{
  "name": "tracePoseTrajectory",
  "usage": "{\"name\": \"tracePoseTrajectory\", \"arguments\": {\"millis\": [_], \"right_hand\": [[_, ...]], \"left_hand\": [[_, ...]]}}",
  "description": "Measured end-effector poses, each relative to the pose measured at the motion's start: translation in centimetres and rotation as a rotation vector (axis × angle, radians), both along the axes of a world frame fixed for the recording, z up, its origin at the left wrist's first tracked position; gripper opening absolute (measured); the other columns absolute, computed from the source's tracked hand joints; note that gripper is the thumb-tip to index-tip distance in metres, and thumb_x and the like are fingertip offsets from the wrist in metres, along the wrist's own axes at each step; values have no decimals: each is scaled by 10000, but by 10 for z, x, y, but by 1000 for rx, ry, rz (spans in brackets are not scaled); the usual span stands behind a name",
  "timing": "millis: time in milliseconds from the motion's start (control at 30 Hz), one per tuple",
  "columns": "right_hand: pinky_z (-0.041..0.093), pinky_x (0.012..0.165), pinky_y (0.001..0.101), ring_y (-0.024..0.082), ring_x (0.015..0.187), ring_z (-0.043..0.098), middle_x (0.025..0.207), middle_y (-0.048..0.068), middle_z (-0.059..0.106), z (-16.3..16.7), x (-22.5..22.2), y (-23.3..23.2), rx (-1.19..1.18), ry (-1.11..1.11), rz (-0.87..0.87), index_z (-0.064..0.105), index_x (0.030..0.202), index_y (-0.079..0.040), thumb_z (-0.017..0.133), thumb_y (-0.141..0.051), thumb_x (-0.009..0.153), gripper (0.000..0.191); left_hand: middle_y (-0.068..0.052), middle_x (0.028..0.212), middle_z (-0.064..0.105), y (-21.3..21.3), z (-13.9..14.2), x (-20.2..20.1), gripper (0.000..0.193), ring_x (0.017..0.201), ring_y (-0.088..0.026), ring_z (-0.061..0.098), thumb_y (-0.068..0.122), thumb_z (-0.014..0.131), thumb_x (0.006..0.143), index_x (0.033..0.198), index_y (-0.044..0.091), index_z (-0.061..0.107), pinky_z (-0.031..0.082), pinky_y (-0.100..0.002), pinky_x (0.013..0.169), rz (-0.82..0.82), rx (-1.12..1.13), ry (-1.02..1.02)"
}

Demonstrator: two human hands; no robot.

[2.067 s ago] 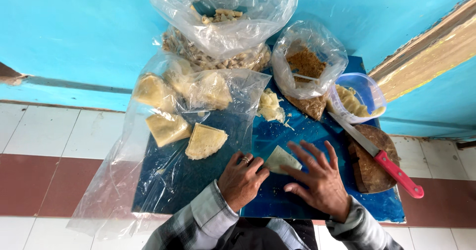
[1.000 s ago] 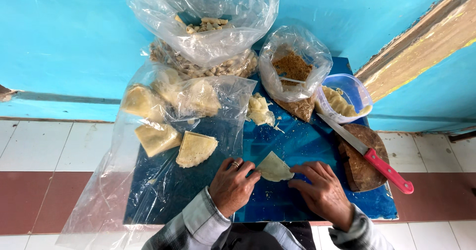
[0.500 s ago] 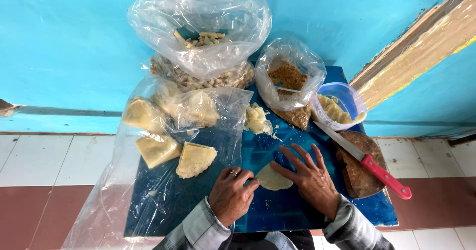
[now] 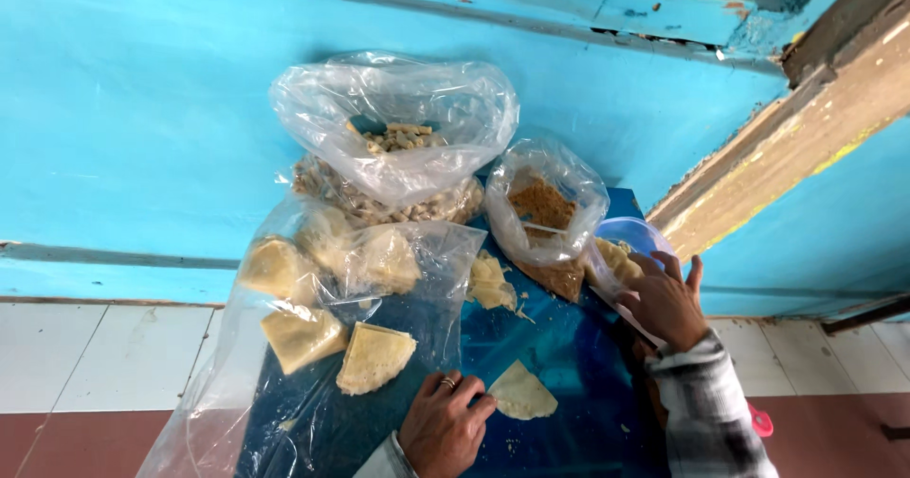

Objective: The person folds triangular pastry wrappers around a savory filling at a small blue table. They pinch filling from a plastic bag onto a wrapper, fold and seal the pastry by hand, and set the finished folded pastries on a plastic sheet beside the work area.

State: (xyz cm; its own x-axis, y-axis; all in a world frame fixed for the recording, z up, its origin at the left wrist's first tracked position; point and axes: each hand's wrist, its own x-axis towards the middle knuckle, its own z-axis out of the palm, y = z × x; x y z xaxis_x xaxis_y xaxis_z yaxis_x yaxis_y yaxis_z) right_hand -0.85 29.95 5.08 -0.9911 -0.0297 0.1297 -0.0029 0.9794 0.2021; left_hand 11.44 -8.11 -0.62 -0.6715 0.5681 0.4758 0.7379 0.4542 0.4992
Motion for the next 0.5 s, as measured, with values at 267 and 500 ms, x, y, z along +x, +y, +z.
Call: {"name": "tracePoseTrajectory", "arguments": {"millis": [267,500], "right_hand": [[139,1210,703,294,1501,374,1615,27,447,11,28,-22,-223,283,142,708,1197,-234,720,-197,754,445],[168,1165,676,310,1412,427,1529,53,474,-12,89,-132,-303,161,548,685,1265,-315,674,-12,747,600]], "left_hand": [[-98,1004,599,-5,-8,-4,124,983,-309,588,97,690,873,990,63,712,430,-492,914,28,-53,-29],[-99,991,595,-7,-11,-5,140,1002,-293,592,116,702,883,1011,61,719,446,-490,945,57,-66,-21]]}}
